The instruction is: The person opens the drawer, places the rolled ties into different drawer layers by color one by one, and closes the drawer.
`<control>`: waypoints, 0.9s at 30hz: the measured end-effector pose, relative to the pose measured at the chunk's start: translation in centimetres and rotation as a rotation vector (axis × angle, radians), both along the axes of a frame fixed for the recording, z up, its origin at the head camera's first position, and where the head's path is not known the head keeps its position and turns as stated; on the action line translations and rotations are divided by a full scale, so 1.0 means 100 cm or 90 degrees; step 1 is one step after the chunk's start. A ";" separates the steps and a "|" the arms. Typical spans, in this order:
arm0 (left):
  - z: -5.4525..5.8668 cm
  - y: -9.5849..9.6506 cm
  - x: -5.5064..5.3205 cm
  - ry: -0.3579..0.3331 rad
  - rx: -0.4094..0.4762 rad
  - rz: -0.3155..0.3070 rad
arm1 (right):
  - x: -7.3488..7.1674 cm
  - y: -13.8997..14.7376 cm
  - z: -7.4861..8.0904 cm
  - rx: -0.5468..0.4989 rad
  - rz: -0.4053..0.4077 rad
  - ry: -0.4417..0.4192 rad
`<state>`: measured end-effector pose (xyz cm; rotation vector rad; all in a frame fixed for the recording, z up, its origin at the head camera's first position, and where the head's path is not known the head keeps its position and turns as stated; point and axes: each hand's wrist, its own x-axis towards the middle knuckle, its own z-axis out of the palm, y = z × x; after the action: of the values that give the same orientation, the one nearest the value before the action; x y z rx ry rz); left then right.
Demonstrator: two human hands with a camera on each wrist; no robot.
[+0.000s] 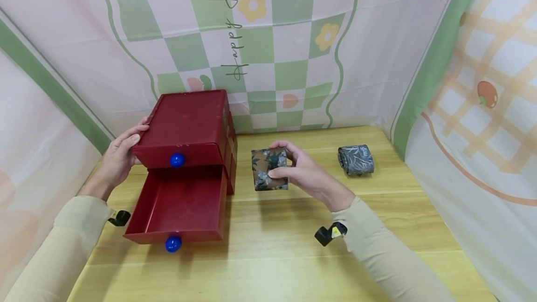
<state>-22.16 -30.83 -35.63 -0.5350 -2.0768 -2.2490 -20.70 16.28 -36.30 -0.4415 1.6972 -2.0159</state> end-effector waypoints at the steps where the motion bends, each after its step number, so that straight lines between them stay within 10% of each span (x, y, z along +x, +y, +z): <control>1: 0.000 0.000 0.000 0.001 0.000 0.003 | 0.000 -0.001 0.000 -0.005 0.002 -0.001; 27: 0.001 0.002 0.003 0.000 0.010 0.008 | 0.015 -0.058 0.026 -0.082 0.113 0.028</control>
<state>-21.91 -30.62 -35.57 -0.5196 -2.0547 -2.2555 -19.19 10.52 -33.73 -0.6599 1.5010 -2.0037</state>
